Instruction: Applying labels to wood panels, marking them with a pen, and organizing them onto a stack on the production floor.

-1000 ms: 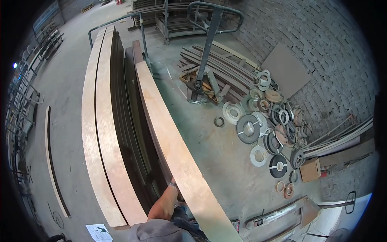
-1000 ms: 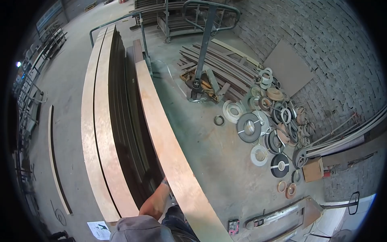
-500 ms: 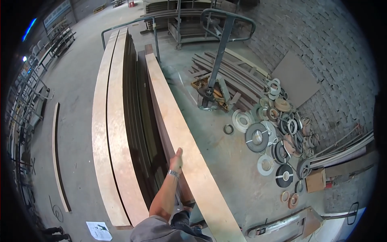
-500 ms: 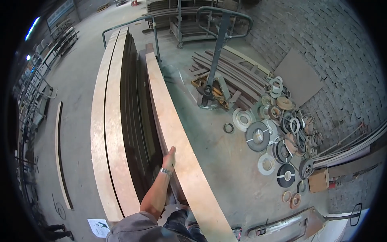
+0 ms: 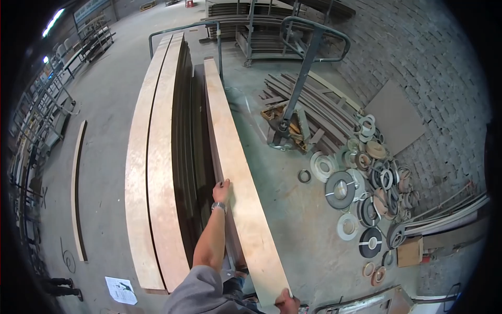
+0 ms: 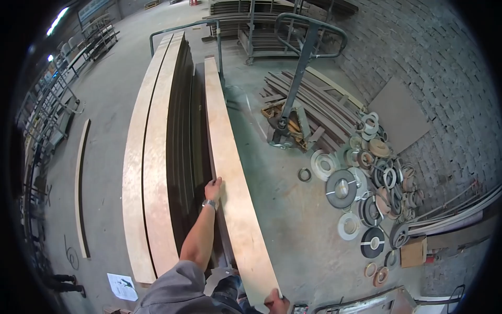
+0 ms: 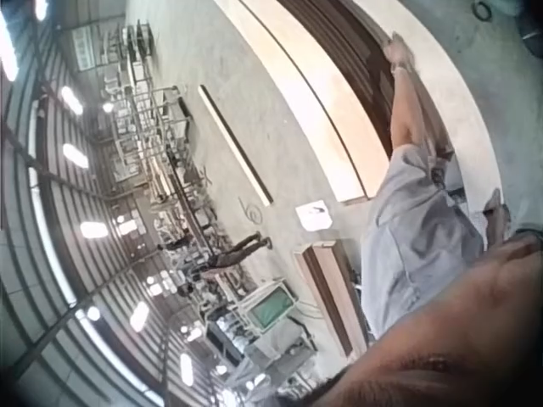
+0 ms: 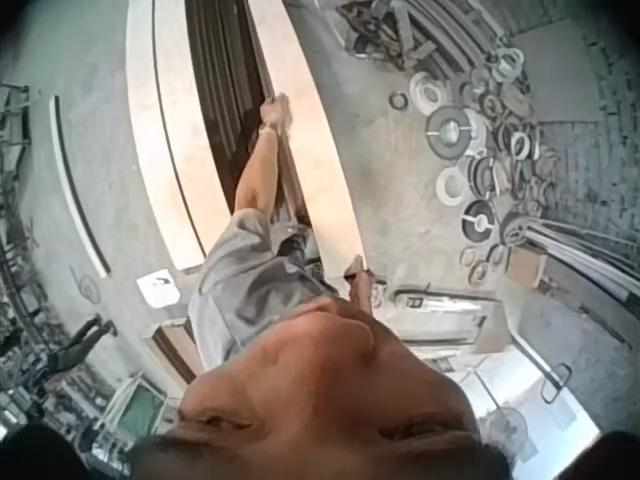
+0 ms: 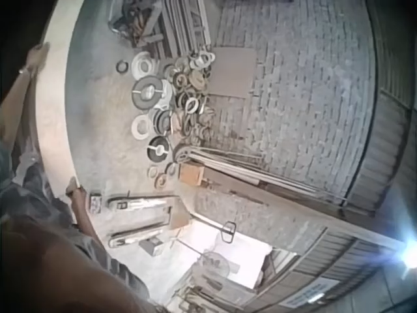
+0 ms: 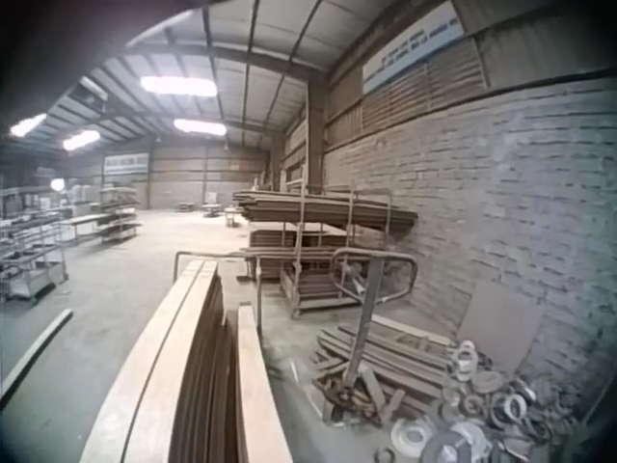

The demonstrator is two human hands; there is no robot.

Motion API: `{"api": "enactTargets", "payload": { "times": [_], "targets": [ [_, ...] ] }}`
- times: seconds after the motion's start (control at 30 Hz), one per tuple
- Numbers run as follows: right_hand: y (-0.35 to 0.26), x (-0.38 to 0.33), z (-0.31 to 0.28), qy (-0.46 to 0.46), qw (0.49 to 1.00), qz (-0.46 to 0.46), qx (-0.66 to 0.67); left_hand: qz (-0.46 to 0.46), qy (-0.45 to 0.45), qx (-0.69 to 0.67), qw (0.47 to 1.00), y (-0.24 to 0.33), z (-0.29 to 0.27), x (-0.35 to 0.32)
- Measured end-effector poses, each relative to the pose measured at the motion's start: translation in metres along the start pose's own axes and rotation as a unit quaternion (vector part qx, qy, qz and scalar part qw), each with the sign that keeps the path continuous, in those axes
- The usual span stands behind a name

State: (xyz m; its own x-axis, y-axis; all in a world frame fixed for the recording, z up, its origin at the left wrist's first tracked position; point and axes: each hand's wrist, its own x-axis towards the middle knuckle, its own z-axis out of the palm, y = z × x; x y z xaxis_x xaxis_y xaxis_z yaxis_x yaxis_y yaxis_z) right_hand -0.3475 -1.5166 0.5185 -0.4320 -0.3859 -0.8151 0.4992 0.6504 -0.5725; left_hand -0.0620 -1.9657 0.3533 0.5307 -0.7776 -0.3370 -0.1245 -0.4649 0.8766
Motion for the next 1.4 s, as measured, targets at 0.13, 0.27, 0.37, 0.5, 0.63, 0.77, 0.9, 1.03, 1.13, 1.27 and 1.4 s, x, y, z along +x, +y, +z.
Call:
{"api": "enactTargets", "payload": {
  "times": [0.13,0.27,0.37,0.5,0.63,0.77,0.9,1.03,1.13,1.27,1.4],
  "targets": [
    [0.033,0.091,0.064,-0.109,0.989,0.083,0.051,-0.031,0.119,-0.016,0.992,-0.041,-0.059,-0.069],
    [0.029,0.13,0.121,-0.106,0.989,0.082,0.056,-0.029,0.18,0.057,0.982,-0.065,-0.076,-0.166],
    [0.035,0.164,0.135,-0.163,0.98,0.113,-0.011,-0.054,0.14,0.111,0.982,-0.085,-0.095,-0.219],
    [0.036,0.17,0.11,-0.227,0.934,0.197,-0.195,0.005,0.086,0.178,0.98,-0.116,-0.11,-0.266],
    [0.039,0.163,0.029,-0.25,0.926,0.142,-0.245,0.034,0.02,0.199,0.979,-0.114,-0.102,-0.315],
    [0.055,0.183,-0.072,-0.228,0.95,0.043,-0.21,0.007,-0.086,0.217,0.972,-0.1,-0.101,-0.369],
    [0.057,0.188,-0.143,-0.204,0.962,0.04,-0.179,0.015,-0.12,0.264,0.957,-0.134,-0.128,-0.429],
    [0.089,0.219,-0.191,-0.204,0.955,0.048,-0.211,-0.018,-0.09,0.242,0.966,-0.186,-0.193,-0.522],
    [0.096,0.21,-0.199,-0.217,0.942,0.036,-0.254,-0.087,-0.127,0.349,0.924,-0.225,-0.243,-0.599],
    [0.118,0.196,-0.166,-0.264,0.902,0.0,-0.341,-0.251,-0.065,0.273,0.927,-0.293,-0.316,-0.689],
    [0.135,0.156,-0.107,-0.31,0.869,-0.034,-0.384,-0.376,0.076,0.089,0.919,-0.337,-0.368,-0.771]
  ]
}}
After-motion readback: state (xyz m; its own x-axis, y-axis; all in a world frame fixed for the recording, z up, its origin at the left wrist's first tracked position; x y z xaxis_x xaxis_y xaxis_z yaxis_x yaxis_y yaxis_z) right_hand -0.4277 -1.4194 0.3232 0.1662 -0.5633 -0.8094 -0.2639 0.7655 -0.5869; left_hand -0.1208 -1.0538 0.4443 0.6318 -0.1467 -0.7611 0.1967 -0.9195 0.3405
